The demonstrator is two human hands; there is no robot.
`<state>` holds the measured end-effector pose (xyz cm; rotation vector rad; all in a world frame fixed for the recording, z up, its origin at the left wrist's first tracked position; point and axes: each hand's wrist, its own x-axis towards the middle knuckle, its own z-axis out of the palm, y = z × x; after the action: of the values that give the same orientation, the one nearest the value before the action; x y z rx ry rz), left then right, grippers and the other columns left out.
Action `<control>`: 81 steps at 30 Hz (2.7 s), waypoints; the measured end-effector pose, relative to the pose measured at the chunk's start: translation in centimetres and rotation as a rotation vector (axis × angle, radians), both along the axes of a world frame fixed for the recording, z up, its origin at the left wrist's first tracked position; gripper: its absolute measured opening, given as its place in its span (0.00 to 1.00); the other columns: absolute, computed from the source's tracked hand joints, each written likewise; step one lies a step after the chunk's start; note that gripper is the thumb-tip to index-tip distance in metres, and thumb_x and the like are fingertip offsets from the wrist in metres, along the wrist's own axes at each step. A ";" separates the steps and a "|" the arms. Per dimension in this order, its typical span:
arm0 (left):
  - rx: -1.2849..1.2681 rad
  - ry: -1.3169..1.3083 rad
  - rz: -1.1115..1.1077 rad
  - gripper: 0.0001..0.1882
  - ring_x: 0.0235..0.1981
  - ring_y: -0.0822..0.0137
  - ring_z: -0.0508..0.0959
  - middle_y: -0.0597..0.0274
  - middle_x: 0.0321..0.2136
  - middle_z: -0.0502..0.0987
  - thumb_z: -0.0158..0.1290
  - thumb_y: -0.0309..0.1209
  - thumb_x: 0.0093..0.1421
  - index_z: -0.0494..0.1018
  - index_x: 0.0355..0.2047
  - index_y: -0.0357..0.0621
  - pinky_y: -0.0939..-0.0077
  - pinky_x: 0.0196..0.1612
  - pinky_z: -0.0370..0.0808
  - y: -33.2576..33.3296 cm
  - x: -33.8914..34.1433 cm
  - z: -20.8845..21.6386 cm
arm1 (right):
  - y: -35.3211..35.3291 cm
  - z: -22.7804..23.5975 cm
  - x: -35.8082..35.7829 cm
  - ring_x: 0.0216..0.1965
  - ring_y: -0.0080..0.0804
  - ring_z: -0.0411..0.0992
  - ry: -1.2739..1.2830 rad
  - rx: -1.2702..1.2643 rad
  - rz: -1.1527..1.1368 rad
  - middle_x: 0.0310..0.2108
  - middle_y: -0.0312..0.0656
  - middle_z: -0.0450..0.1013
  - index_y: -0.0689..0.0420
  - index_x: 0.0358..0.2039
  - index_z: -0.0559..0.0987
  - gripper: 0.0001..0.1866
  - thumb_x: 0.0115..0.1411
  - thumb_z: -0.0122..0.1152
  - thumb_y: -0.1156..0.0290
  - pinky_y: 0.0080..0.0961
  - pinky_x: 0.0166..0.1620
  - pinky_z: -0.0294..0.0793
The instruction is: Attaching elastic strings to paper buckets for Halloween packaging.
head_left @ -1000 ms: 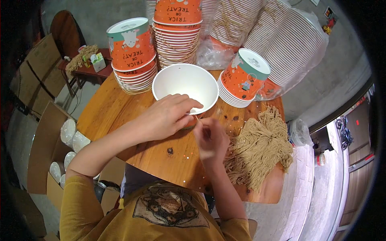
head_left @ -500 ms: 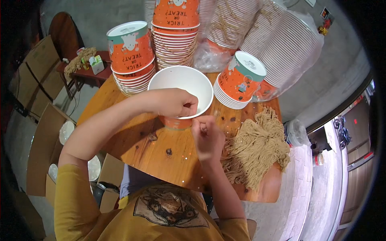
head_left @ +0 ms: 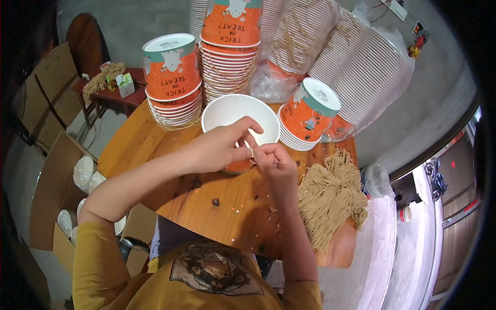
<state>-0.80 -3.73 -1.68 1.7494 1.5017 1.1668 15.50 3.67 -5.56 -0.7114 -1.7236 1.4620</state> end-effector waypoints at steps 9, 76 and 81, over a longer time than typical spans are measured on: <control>-0.285 -0.085 0.009 0.17 0.29 0.78 0.69 0.68 0.27 0.71 0.52 0.23 0.60 0.63 0.49 0.37 0.82 0.32 0.68 1.6 -1.1 0.2 | -0.3 -0.4 -0.6 0.20 0.07 0.56 0.035 0.026 -0.008 0.17 0.21 0.61 0.61 0.31 0.75 0.03 0.59 0.58 0.75 0.09 0.24 0.56; -0.468 -0.406 -0.200 0.05 0.23 0.80 0.66 0.72 0.23 0.71 0.51 0.28 0.57 0.73 0.28 0.40 0.86 0.26 0.63 3.5 1.0 0.7 | 1.0 1.7 3.4 0.24 0.11 0.63 0.024 0.006 -0.025 0.27 0.29 0.67 0.60 0.27 0.73 0.04 0.59 0.58 0.79 0.11 0.27 0.64; -0.678 -0.628 -0.252 0.04 0.25 0.82 0.71 0.72 0.25 0.73 0.51 0.29 0.62 0.73 0.33 0.42 0.89 0.28 0.69 4.1 0.5 0.7 | 0.2 0.4 2.9 0.27 0.12 0.64 0.124 -0.100 0.008 0.27 0.28 0.67 0.59 0.29 0.74 0.03 0.61 0.57 0.77 0.12 0.32 0.65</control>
<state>-0.33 0.39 -0.96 0.9539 1.0685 0.8235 18.43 3.83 -5.15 -0.6521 -1.5700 1.5737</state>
